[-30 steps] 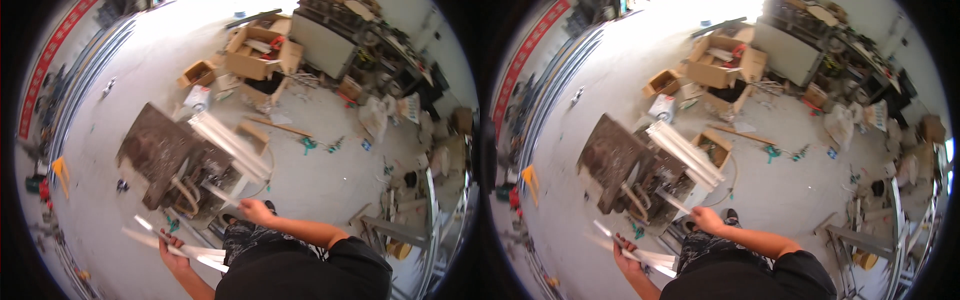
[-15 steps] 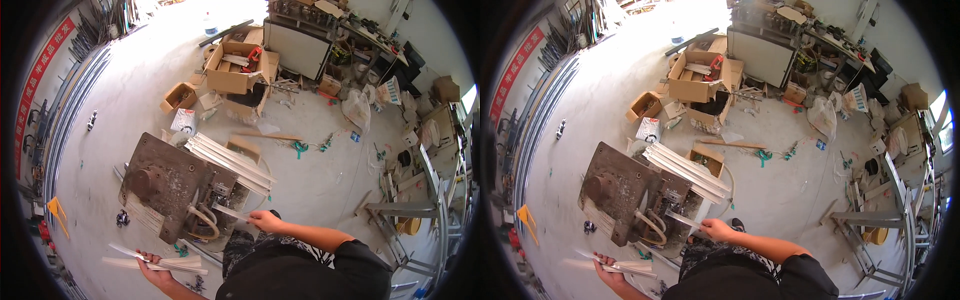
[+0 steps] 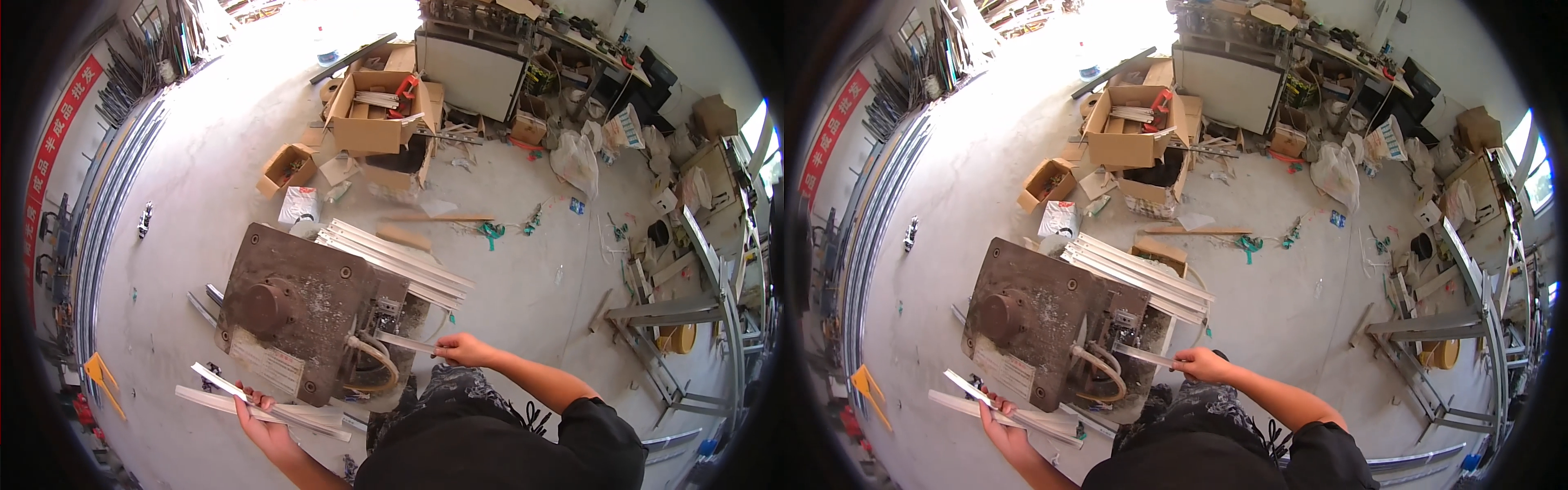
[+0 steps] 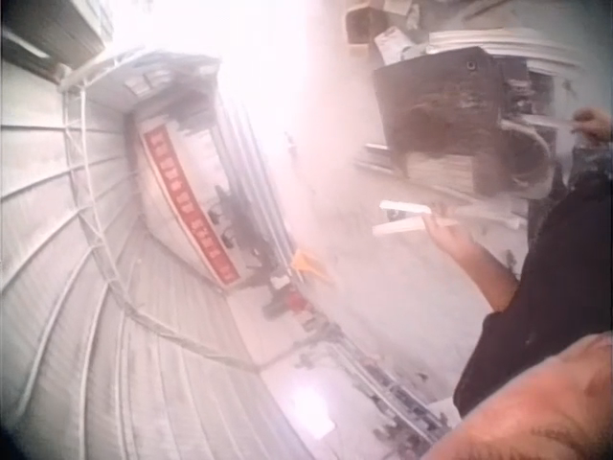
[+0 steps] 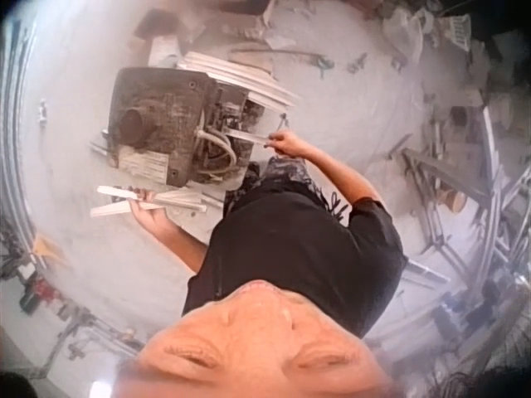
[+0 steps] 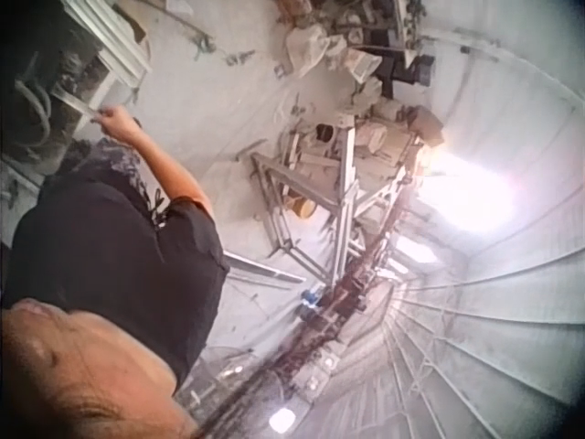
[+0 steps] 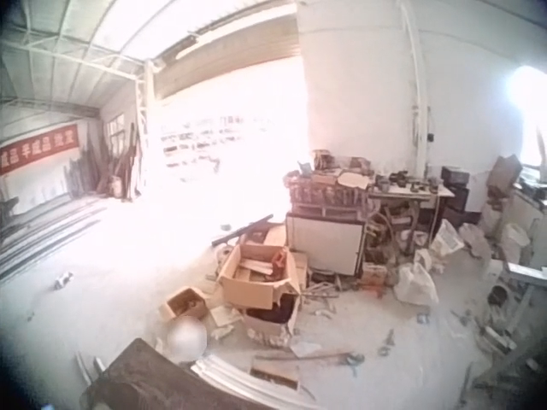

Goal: The person picks up several aluminum strips from a pile and places them into the slot of a machine one by one.

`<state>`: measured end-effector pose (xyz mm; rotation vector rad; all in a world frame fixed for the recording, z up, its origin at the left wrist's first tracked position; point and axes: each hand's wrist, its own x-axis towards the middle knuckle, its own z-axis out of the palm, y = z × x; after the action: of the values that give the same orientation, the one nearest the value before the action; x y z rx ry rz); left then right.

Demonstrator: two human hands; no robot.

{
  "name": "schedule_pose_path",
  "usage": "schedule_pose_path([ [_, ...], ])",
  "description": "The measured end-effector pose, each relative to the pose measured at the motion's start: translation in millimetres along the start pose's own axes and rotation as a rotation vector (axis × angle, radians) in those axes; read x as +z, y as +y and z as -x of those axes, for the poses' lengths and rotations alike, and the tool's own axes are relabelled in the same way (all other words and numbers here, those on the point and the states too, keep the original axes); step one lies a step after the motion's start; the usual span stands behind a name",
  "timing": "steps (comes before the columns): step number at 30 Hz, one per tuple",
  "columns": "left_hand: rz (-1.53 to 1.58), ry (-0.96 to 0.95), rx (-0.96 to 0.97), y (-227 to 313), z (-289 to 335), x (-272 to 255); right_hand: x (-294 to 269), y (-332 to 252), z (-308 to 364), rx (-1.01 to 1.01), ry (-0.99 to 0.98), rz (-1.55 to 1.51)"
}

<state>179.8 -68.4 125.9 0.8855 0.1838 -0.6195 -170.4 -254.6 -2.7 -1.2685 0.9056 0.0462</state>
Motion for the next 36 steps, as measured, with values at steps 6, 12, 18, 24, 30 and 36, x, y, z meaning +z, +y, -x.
schedule_pose_path([
  [6, 0.030, -0.018, -0.073, -40.8, 35.1, -3.8, 1.8, -8.3, 1.8, -0.056, 0.014, -0.009],
  [12, 0.102, -0.074, -0.121, -85.0, 99.9, 0.4, -0.9, -3.1, -4.1, -0.196, -0.027, 0.082],
  [18, 0.115, 0.131, -0.080, -114.2, 160.6, 0.0, -7.7, 0.8, 4.0, -0.249, -0.100, 0.034],
  [24, 0.089, 0.214, -0.031, -121.7, 187.9, 7.9, 1.3, 3.8, 10.6, -0.300, 0.037, 0.255],
  [30, 0.060, 0.160, -0.029, -121.6, 187.8, 25.8, -4.4, 5.7, 9.0, -0.318, 0.024, 0.249],
  [36, -0.033, 0.092, 0.141, -90.6, 178.6, 26.4, -57.4, 22.8, 86.8, -0.159, 0.104, 0.501],
])
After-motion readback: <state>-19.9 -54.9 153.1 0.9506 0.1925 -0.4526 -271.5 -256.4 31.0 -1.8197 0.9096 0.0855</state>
